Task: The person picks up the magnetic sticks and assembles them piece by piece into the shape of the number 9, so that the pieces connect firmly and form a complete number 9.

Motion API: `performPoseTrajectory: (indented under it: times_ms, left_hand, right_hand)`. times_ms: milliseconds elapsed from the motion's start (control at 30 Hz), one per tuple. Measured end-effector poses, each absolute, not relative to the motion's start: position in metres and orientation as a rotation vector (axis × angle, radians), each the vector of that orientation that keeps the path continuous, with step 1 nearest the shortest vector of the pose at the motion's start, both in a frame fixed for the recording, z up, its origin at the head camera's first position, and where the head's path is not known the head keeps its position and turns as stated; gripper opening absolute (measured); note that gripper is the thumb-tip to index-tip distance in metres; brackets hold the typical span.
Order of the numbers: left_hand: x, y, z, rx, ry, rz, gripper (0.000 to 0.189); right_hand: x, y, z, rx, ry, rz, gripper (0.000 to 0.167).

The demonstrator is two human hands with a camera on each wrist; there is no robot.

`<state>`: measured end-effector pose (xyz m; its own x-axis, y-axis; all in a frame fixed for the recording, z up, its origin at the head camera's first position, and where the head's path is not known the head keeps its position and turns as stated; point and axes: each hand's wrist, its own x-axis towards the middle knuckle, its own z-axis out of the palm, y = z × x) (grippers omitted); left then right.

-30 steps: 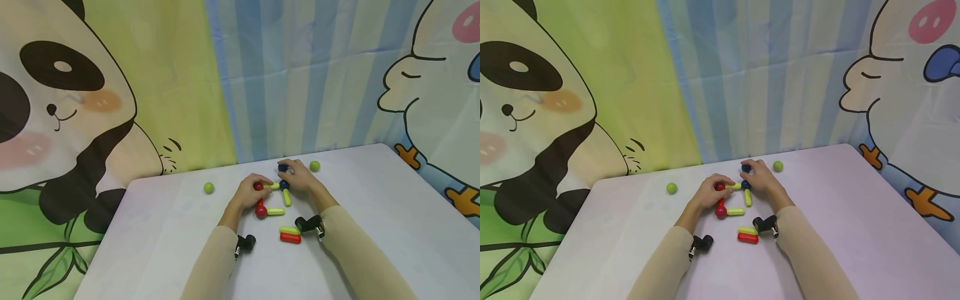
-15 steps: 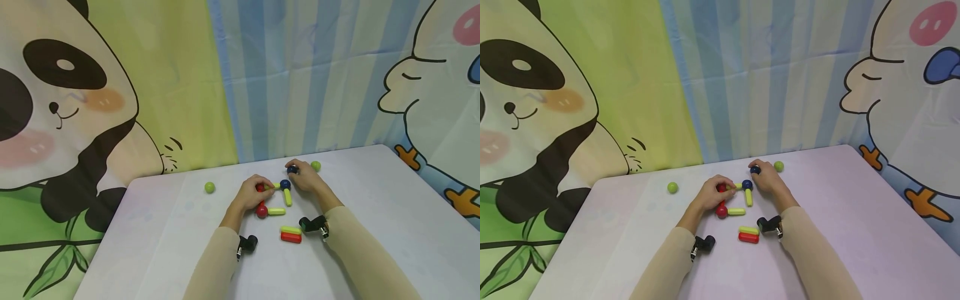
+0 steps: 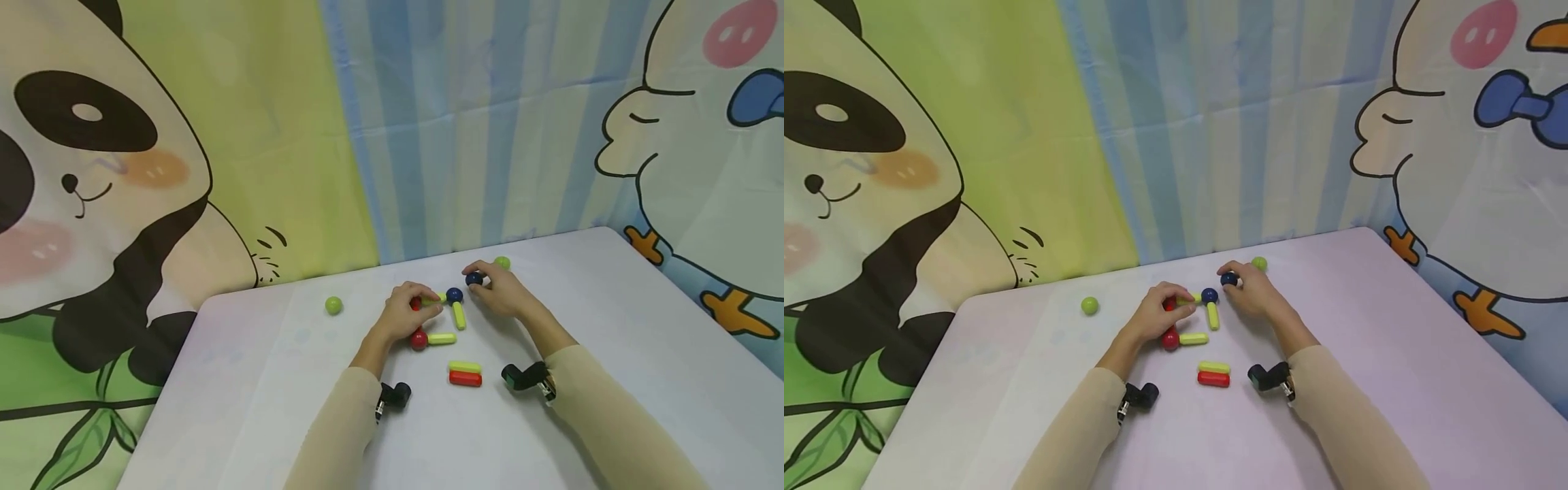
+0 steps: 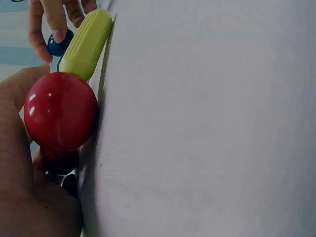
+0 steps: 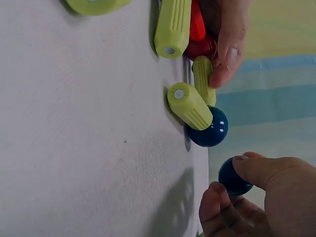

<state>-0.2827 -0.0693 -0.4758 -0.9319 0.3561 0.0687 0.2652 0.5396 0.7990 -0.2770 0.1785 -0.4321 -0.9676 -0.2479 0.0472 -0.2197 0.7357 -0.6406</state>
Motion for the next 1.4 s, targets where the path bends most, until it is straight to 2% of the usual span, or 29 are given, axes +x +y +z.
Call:
performPoseTrajectory:
  times_ms: [367, 733, 967, 1400]
  left_hand:
    - [-0.277, -0.083, -0.476, 0.596, 2.721, 1.162, 0.030]
    - [-0.258, -0.100, -0.467, 0.667, 2.830, 0.919, 0.033]
    - [-0.248, -0.092, -0.456, 0.857, 2.862, 0.789, 0.038]
    - [-0.238, -0.082, -0.451, 1.007, 2.922, 0.547, 0.021]
  right_hand:
    - [-0.259, 0.186, -0.429, -0.503, 2.814, -1.026, 0.039]
    - [-0.243, 0.195, -0.434, -0.684, 2.823, -0.998, 0.041]
    - [-0.233, 0.196, -0.431, -0.708, 2.798, -0.951, 0.044]
    - [-0.223, 0.195, -0.432, -0.819, 2.767, -0.962, 0.037]
